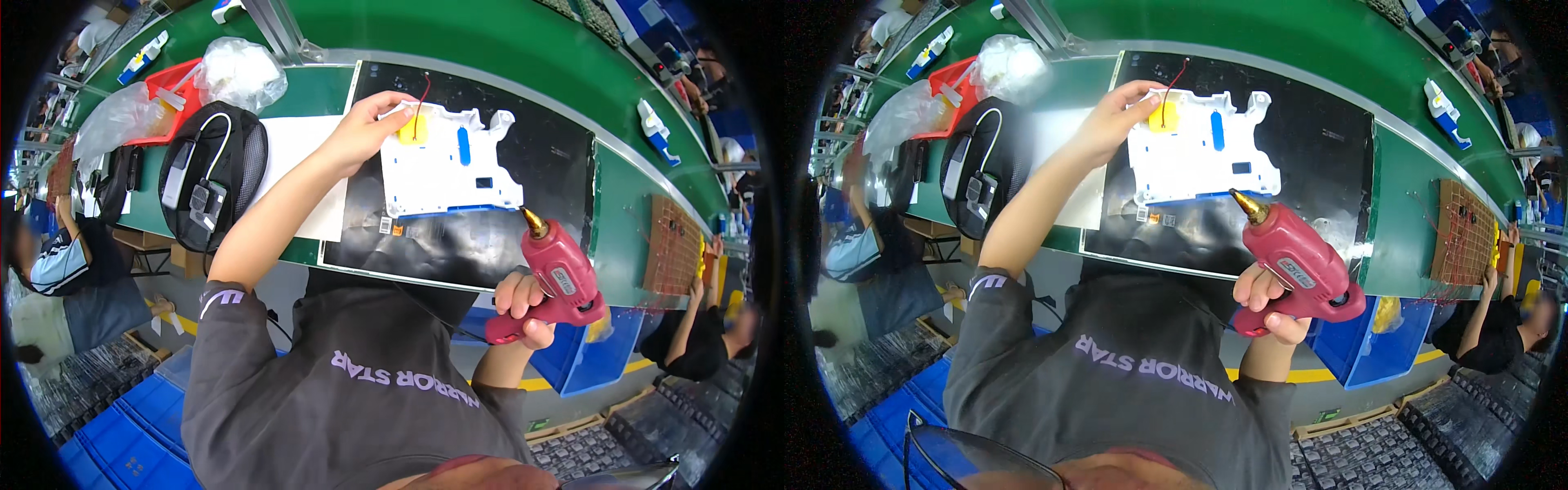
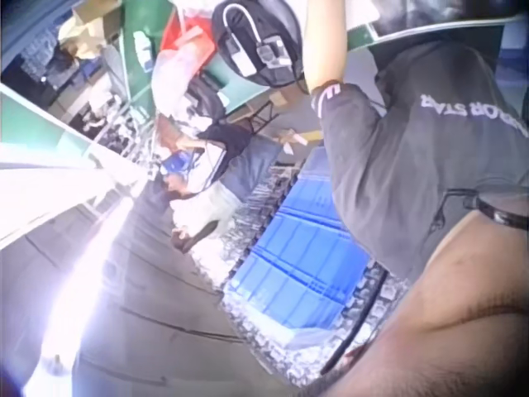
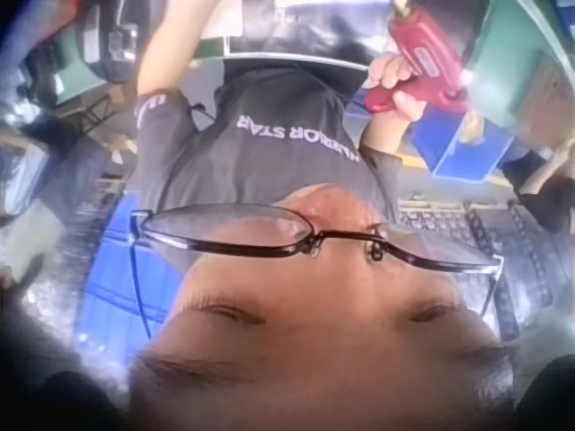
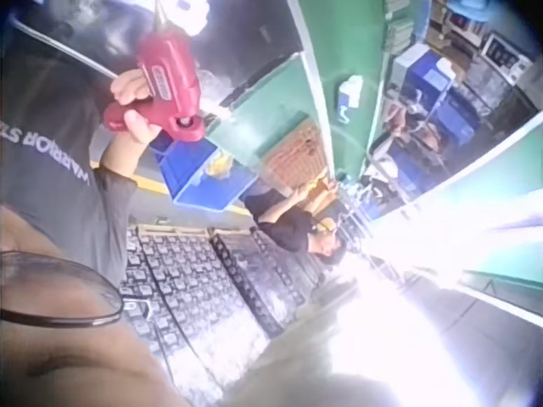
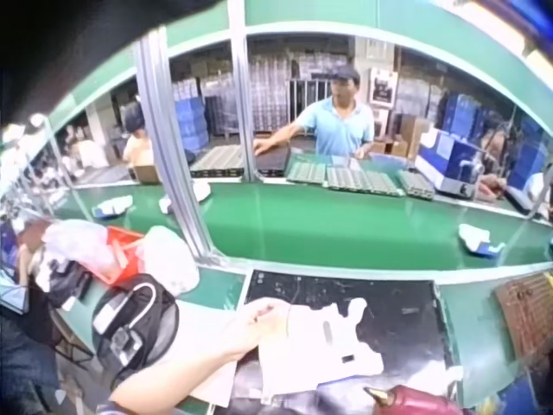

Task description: Apply hot glue to secure components into a plastic housing on an assembly line.

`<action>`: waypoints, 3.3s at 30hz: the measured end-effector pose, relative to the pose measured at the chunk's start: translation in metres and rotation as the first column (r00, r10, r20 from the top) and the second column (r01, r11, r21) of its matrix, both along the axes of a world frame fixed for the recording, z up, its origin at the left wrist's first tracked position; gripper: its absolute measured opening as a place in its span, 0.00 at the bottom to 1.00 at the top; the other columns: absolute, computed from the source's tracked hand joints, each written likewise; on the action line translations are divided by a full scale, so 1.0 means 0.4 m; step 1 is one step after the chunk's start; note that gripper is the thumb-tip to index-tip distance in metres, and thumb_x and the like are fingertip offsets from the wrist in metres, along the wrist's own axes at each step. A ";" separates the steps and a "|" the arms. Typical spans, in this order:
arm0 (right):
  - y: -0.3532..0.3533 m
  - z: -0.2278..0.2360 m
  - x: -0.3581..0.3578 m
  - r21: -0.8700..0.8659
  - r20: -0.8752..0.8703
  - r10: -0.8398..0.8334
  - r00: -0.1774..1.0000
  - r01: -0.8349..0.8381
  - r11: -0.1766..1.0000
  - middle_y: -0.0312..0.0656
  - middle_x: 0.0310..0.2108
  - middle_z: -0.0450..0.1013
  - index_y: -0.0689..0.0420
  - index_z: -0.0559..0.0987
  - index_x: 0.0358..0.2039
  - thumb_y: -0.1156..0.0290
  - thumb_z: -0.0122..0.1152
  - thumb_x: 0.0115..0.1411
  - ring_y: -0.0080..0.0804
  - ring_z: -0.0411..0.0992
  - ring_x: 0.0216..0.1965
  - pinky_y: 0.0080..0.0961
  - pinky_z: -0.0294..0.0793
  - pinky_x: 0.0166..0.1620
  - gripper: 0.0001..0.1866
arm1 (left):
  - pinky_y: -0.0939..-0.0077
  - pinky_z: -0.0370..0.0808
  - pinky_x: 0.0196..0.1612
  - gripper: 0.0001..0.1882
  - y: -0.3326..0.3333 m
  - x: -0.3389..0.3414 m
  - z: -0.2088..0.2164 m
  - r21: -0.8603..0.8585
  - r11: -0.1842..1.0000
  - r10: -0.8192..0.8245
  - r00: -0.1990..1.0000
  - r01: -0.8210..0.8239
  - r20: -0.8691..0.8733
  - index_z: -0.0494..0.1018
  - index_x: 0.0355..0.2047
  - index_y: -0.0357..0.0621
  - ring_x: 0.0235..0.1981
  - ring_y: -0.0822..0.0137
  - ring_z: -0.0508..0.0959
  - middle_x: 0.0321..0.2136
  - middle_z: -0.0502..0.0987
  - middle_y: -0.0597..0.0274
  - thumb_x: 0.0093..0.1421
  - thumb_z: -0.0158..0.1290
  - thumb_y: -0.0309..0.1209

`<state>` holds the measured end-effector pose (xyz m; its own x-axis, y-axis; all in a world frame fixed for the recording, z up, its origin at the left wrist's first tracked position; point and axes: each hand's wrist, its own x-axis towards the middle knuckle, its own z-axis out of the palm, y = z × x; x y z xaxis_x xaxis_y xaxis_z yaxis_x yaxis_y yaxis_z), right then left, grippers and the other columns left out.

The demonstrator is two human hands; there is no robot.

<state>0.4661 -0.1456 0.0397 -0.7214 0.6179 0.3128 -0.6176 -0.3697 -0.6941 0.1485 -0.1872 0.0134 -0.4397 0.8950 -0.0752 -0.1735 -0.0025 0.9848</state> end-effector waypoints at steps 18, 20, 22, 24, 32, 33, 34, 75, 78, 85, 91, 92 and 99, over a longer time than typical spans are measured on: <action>-0.026 -0.004 -0.028 0.022 0.144 -0.128 0.981 0.126 0.992 0.43 0.30 0.69 0.60 0.68 0.39 0.71 0.61 0.46 0.39 0.69 0.35 0.26 0.67 0.32 0.19 | 0.61 0.73 0.48 0.20 0.401 -0.513 -0.097 -0.122 0.932 0.348 0.937 -0.341 0.040 0.68 0.52 0.42 0.50 0.63 0.73 0.47 0.74 0.58 0.65 0.47 0.40; -0.024 -0.003 -0.032 -0.008 0.206 -0.146 0.967 0.151 0.988 0.42 0.30 0.69 0.60 0.68 0.39 0.71 0.61 0.46 0.39 0.69 0.36 0.27 0.66 0.32 0.19 | 0.62 0.70 0.50 0.21 0.398 -0.496 -0.071 -0.198 0.824 0.467 0.834 -0.531 -0.293 0.67 0.52 0.41 0.50 0.58 0.73 0.48 0.74 0.55 0.65 0.46 0.42; -0.018 0.001 -0.037 -0.014 0.220 -0.140 0.965 0.147 0.989 0.42 0.30 0.69 0.60 0.69 0.40 0.71 0.61 0.46 0.39 0.69 0.36 0.26 0.66 0.31 0.19 | 0.63 0.66 0.53 0.22 0.377 -0.468 -0.048 -0.155 0.751 0.514 0.716 -0.642 -0.472 0.68 0.51 0.39 0.51 0.53 0.72 0.48 0.73 0.51 0.61 0.49 0.39; -0.010 -0.003 -0.049 0.001 0.189 -0.126 0.974 0.128 0.992 0.42 0.30 0.69 0.60 0.69 0.39 0.71 0.61 0.46 0.39 0.69 0.36 0.26 0.66 0.31 0.19 | 0.64 0.66 0.55 0.24 0.312 -0.399 -0.019 0.473 0.742 0.607 0.178 -0.474 -0.774 0.68 0.50 0.38 0.53 0.52 0.70 0.49 0.72 0.48 0.55 0.52 0.35; -0.014 -0.021 -0.081 0.008 0.177 -0.063 0.982 0.063 0.998 0.42 0.30 0.69 0.60 0.69 0.40 0.71 0.61 0.46 0.40 0.69 0.37 0.26 0.67 0.31 0.19 | 0.66 0.74 0.45 0.11 0.125 -0.074 -0.008 0.025 0.913 -0.149 0.391 0.407 -0.908 0.76 0.39 0.40 0.40 0.53 0.78 0.37 0.78 0.55 0.56 0.54 0.30; -0.017 -0.022 -0.081 0.006 0.176 -0.063 0.982 0.062 0.998 0.43 0.30 0.69 0.60 0.69 0.40 0.72 0.61 0.46 0.40 0.69 0.37 0.27 0.67 0.31 0.19 | 0.72 0.76 0.31 0.10 0.112 -0.066 -0.009 -0.009 0.940 -0.199 0.527 0.340 -0.826 0.76 0.36 0.39 0.26 0.61 0.80 0.26 0.80 0.58 0.59 0.53 0.32; -0.020 -0.022 -0.082 0.005 0.174 -0.058 0.983 0.058 0.998 0.43 0.30 0.69 0.60 0.69 0.40 0.72 0.61 0.46 0.40 0.69 0.37 0.27 0.67 0.31 0.19 | 0.76 0.73 0.26 0.11 0.093 -0.055 -0.006 -0.117 0.949 -0.303 0.751 0.292 -0.586 0.76 0.35 0.38 0.21 0.67 0.78 0.24 0.79 0.60 0.61 0.52 0.34; -0.045 -0.092 -0.070 -0.103 0.273 -0.004 0.962 0.034 0.994 0.43 0.33 0.69 0.60 0.69 0.43 0.71 0.60 0.46 0.42 0.69 0.41 0.28 0.68 0.36 0.21 | 0.69 0.77 0.30 0.08 -0.295 -0.118 0.429 0.840 0.539 0.824 0.168 0.063 -0.542 0.77 0.31 0.35 0.21 0.63 0.79 0.22 0.79 0.53 0.62 0.49 0.25; -0.044 -0.093 -0.073 -0.104 0.278 0.007 0.961 0.023 0.994 0.43 0.33 0.69 0.60 0.69 0.43 0.72 0.60 0.46 0.42 0.69 0.41 0.28 0.68 0.36 0.21 | 0.76 0.69 0.19 0.15 -0.428 -0.034 0.418 0.857 0.399 0.713 0.479 0.325 -0.513 0.72 0.42 0.45 0.16 0.69 0.73 0.23 0.78 0.61 0.62 0.51 0.41; -0.030 -0.112 -0.078 -0.101 0.282 -0.009 0.959 0.039 0.994 0.44 0.34 0.69 0.60 0.68 0.44 0.73 0.61 0.48 0.42 0.69 0.42 0.29 0.69 0.37 0.22 | 0.74 0.68 0.19 0.07 -0.512 0.072 0.257 0.763 0.641 -0.333 0.868 -0.079 0.369 0.74 0.30 0.39 0.13 0.66 0.74 0.15 0.74 0.61 0.61 0.49 0.28; -0.021 -0.115 -0.083 -0.107 0.325 0.023 0.945 0.013 0.994 0.44 0.36 0.69 0.60 0.68 0.44 0.74 0.61 0.49 0.41 0.68 0.45 0.29 0.68 0.41 0.21 | 0.80 0.58 0.12 0.10 -0.610 0.115 0.197 0.547 0.820 -0.035 0.938 -0.170 0.344 0.74 0.30 0.35 0.07 0.76 0.64 0.09 0.69 0.64 0.62 0.52 0.31; -0.019 -0.117 -0.083 -0.112 0.337 0.019 0.941 0.020 0.994 0.44 0.36 0.69 0.60 0.68 0.45 0.74 0.61 0.49 0.41 0.68 0.45 0.29 0.68 0.41 0.21 | 0.82 0.59 0.12 0.11 -0.629 0.116 0.211 0.609 0.769 -0.120 0.890 -0.197 0.440 0.75 0.27 0.35 0.07 0.76 0.65 0.09 0.70 0.63 0.61 0.53 0.32; -0.016 -0.124 -0.096 -0.119 0.378 0.021 0.925 0.026 0.993 0.44 0.37 0.69 0.60 0.68 0.45 0.75 0.60 0.50 0.41 0.67 0.46 0.28 0.68 0.42 0.20 | 0.82 0.67 0.18 0.12 -0.746 0.153 0.016 -0.683 0.680 -0.263 0.958 0.268 0.115 0.78 0.26 0.36 0.14 0.79 0.70 0.16 0.76 0.63 0.58 0.56 0.34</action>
<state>0.4276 -0.1521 -0.0098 -0.7695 0.6359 -0.0595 -0.3190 -0.4634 -0.8267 0.2095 -0.4856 0.0197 -0.1890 0.6725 -0.7156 -0.0671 0.7182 0.6926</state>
